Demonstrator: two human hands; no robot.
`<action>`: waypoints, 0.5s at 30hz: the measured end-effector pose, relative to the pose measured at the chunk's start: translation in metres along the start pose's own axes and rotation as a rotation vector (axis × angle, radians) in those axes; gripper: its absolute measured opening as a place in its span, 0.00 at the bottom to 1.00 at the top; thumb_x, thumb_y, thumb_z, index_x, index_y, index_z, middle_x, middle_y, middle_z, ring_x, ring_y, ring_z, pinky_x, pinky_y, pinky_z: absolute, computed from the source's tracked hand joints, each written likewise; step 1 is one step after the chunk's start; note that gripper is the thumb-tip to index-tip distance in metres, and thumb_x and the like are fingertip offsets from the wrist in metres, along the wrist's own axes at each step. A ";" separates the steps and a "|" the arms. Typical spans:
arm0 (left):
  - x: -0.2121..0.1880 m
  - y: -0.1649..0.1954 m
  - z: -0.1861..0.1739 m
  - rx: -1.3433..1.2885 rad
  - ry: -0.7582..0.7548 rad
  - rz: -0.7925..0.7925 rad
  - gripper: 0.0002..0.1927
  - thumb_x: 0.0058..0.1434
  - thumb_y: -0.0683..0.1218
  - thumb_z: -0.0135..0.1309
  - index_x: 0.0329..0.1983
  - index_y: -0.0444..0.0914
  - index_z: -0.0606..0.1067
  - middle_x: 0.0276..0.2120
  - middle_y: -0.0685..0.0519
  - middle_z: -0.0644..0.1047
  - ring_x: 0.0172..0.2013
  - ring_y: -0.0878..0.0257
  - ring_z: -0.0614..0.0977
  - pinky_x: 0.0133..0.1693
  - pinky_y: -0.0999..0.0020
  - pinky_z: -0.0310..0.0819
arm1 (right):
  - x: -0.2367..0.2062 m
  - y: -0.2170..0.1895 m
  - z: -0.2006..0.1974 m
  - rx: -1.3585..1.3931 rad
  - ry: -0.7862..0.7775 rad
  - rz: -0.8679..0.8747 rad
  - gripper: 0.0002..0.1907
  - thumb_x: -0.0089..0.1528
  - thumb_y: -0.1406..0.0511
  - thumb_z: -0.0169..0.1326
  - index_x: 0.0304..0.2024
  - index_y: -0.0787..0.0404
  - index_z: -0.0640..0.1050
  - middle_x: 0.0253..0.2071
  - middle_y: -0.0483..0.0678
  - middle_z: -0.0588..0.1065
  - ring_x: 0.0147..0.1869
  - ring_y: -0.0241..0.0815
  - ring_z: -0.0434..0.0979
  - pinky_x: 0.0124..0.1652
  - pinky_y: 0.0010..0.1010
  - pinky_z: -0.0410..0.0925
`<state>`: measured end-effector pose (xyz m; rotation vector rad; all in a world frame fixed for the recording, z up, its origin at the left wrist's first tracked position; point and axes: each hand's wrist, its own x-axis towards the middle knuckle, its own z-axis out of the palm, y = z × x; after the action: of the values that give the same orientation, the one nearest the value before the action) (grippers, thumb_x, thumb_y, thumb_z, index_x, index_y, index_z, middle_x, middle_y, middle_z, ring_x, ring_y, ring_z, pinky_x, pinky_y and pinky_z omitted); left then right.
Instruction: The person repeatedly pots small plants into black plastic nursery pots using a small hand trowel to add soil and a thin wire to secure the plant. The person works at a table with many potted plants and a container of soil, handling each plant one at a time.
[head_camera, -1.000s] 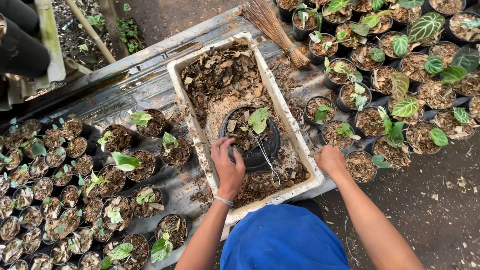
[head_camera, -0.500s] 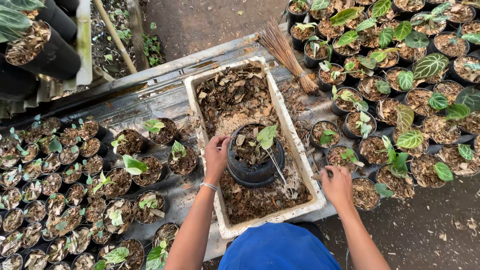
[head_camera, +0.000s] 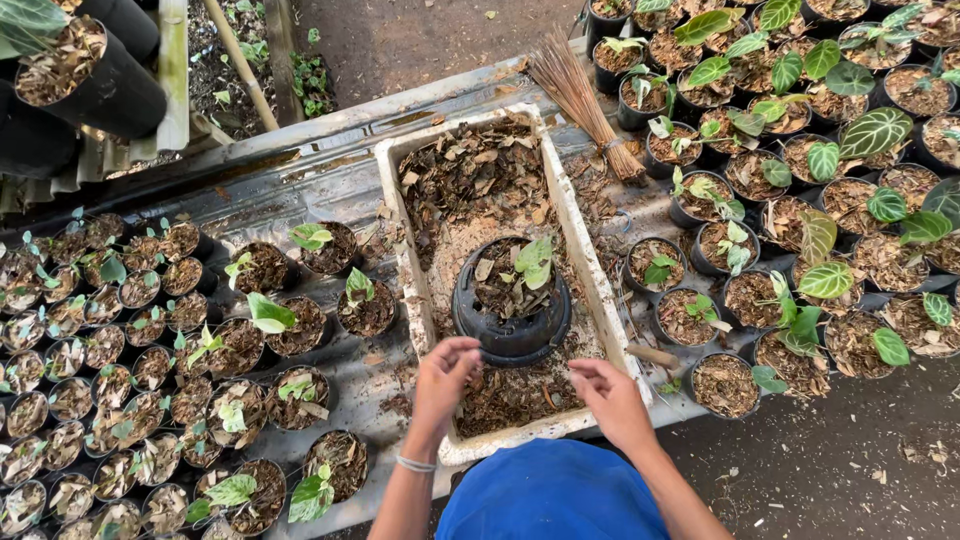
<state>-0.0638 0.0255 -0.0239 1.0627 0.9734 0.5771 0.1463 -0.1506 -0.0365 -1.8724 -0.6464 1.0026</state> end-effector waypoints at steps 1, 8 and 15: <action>-0.008 -0.006 0.006 -0.030 -0.042 -0.023 0.08 0.62 0.40 0.57 0.44 0.34 0.79 0.28 0.53 0.80 0.28 0.67 0.78 0.33 0.73 0.74 | -0.001 -0.007 0.004 0.082 -0.061 -0.011 0.16 0.63 0.64 0.57 0.53 0.61 0.81 0.34 0.45 0.81 0.36 0.32 0.78 0.37 0.25 0.72; -0.027 -0.033 0.042 -0.518 -0.516 -0.304 0.05 0.66 0.41 0.59 0.42 0.33 0.78 0.30 0.56 0.78 0.29 0.71 0.76 0.35 0.74 0.72 | 0.010 -0.051 0.000 0.371 -0.531 -0.035 0.13 0.62 0.68 0.59 0.50 0.61 0.81 0.38 0.41 0.79 0.39 0.32 0.75 0.41 0.24 0.70; -0.029 -0.026 0.048 -0.668 -0.699 -0.477 0.06 0.68 0.41 0.57 0.45 0.35 0.76 0.31 0.58 0.77 0.28 0.73 0.75 0.33 0.77 0.69 | 0.003 -0.062 -0.018 0.189 -0.514 -0.158 0.06 0.57 0.71 0.65 0.34 0.66 0.80 0.32 0.42 0.76 0.37 0.31 0.76 0.39 0.25 0.70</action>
<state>-0.0367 -0.0297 -0.0296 0.3462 0.3345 0.0843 0.1611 -0.1273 0.0219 -1.3786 -0.9445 1.4004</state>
